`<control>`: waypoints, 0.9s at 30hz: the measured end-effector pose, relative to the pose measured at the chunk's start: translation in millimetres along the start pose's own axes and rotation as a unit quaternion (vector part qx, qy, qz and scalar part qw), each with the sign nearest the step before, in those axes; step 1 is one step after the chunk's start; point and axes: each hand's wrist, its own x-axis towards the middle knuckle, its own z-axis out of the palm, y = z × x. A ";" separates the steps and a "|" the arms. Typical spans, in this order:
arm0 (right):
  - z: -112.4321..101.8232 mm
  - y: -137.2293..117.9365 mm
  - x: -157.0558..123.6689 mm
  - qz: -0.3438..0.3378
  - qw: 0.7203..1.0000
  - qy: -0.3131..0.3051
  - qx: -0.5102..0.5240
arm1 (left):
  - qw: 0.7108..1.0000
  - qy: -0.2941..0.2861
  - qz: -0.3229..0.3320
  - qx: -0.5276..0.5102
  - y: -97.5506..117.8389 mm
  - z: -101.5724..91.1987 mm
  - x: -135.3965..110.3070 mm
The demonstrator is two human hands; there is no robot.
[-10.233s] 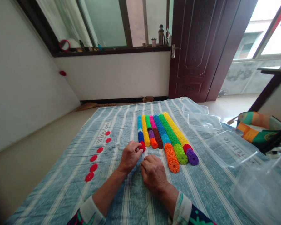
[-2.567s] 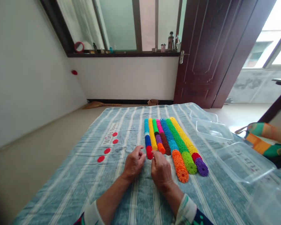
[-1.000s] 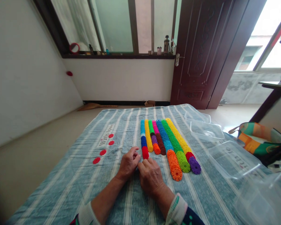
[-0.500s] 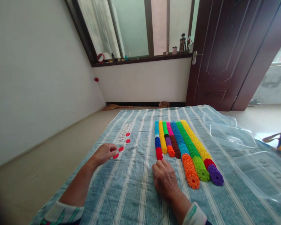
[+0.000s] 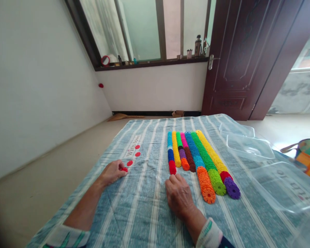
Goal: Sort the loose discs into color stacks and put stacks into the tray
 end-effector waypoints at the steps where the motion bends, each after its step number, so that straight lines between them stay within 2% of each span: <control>1: -0.7 -0.7 0.7 0.001 1.000 0.000 -0.003 | 1.000 0.002 0.008 -0.009 2.3 0.9 -1.1; 5: -2.4 -0.8 3.3 0.012 1.000 0.011 0.006 | 0.989 0.001 0.084 -0.123 29.1 11.1 -10.4; 9: -0.9 10.1 4.3 0.076 0.992 0.075 0.061 | 0.952 -0.055 0.181 -0.240 80.5 34.8 -26.3; 12: 1.4 22.5 4.4 0.148 0.976 0.126 0.097 | 0.937 -0.067 0.214 -0.266 118.7 56.0 -35.2; 15: 4.2 30.8 4.5 0.202 0.959 0.151 0.127 | 0.936 -0.032 0.233 -0.262 144.0 74.3 -37.8; 19: 6.3 32.2 4.8 0.223 0.955 0.141 0.138 | 0.942 0.015 0.241 -0.233 156.0 88.7 -35.8; 27: 7.1 31.9 4.8 0.208 0.966 0.105 0.116 | 0.947 0.028 0.248 -0.201 155.3 92.7 -32.1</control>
